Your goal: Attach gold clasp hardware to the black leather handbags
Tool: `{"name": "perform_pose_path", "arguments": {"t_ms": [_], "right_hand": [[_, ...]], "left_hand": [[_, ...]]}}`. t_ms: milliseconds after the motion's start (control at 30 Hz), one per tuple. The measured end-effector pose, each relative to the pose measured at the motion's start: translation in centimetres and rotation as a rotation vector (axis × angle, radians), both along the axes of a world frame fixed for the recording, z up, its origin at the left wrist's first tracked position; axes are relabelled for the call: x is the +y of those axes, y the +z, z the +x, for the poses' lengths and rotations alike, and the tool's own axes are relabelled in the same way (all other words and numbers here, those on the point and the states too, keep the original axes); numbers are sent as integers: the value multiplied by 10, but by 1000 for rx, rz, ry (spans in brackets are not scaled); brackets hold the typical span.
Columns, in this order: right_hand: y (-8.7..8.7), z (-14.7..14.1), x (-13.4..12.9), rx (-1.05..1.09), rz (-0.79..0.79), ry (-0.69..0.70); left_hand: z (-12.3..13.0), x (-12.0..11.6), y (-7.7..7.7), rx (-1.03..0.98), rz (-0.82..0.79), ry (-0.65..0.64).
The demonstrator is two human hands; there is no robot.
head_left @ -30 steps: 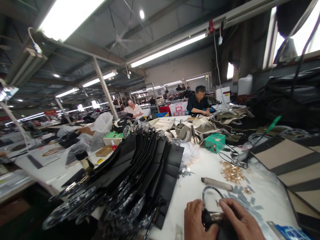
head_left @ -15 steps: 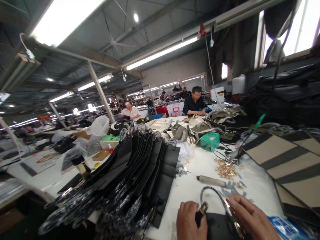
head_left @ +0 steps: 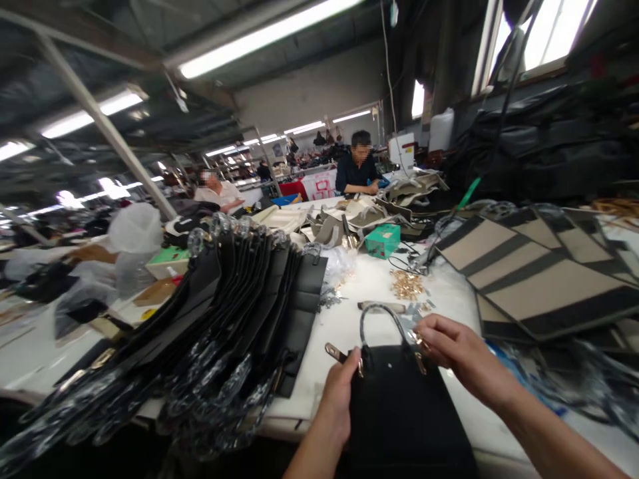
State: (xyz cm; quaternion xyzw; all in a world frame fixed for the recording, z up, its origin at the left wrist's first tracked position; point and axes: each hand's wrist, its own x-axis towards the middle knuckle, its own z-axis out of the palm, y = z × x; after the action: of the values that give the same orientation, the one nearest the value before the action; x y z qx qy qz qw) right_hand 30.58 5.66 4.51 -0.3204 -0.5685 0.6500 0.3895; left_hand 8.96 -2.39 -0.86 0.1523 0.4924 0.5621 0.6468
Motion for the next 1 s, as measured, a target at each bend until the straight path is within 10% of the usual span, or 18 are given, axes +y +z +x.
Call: {"name": "perform_pose_path", "arguments": {"t_ms": [167, 500, 1000], "right_hand": [[5, 26, 9, -369, 175, 275], [-31, 3, 6, -581, 481, 96], [-36, -12, 9, -704, 636, 181]], "left_hand": [[-3, 8, -3, -294, -88, -182], [-4, 17, -13, -469, -112, -187], [-1, 15, -20, -384, -112, -106]]}}
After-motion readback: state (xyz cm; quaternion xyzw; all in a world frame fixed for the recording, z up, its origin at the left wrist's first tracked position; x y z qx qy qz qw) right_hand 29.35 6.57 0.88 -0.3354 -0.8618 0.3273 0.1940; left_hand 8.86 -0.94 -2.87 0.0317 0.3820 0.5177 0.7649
